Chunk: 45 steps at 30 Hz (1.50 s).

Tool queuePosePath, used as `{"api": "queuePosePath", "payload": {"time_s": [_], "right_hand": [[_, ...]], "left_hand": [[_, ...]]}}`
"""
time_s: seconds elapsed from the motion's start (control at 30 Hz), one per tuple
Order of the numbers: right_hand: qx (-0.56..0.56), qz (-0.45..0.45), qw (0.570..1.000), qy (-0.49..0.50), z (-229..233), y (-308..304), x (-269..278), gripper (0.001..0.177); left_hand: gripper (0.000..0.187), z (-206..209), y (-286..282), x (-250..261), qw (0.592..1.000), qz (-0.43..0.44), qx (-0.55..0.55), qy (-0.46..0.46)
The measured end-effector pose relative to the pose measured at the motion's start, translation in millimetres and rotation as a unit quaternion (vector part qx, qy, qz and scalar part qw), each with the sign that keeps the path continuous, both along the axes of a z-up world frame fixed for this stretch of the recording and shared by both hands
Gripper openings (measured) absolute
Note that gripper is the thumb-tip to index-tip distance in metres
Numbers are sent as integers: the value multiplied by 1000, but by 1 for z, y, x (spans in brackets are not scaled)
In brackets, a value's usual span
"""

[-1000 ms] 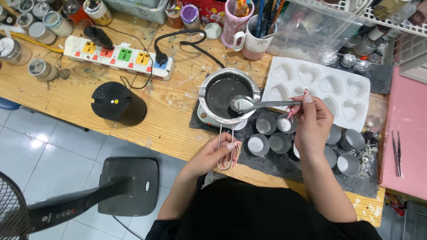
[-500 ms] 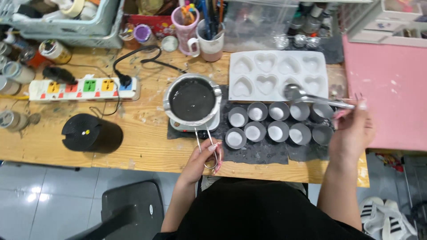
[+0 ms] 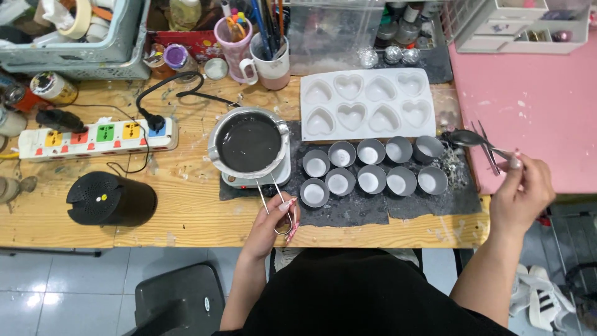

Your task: Stirring melted wax in a pot and preparing wicks for pouring into small metal containers.

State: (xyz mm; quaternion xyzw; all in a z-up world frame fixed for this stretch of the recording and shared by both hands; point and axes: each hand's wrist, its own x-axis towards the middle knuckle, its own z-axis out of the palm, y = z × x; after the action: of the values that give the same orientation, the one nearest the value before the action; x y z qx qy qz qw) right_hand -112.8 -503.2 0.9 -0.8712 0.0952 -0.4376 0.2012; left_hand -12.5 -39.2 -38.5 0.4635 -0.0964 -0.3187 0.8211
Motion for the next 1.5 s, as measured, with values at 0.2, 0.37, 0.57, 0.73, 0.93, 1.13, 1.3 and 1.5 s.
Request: {"api": "queuePosePath", "payload": {"time_s": [0.2,0.37,0.57,0.73,0.93,1.13,1.3,1.5], "right_hand": [[225,60,963,-135,4,11,21,27],[311,208,913,-164,21,68,65,30],[278,353,892,-53,76,185,114,21],[25,424,905,26,99,246,149,8],[12,432,898,87,82,275,168,15],[342,430,821,157,49,275,170,21],[466,347,791,193,50,268,168,27],[452,346,804,170,53,260,161,26]], "left_hand": [[21,7,3,-3,1000,13,-4,2],[25,0,6,-3,1000,21,-22,-8],[30,7,12,-5,1000,18,-13,-9],[36,10,16,-6,1000,10,-13,-12],[44,11,19,-5,998,-2,-57,-22],[44,15,24,-5,997,-10,-82,-9],[43,14,23,-6,997,-12,-80,8],[43,13,23,-8,997,-10,-75,3]]}}
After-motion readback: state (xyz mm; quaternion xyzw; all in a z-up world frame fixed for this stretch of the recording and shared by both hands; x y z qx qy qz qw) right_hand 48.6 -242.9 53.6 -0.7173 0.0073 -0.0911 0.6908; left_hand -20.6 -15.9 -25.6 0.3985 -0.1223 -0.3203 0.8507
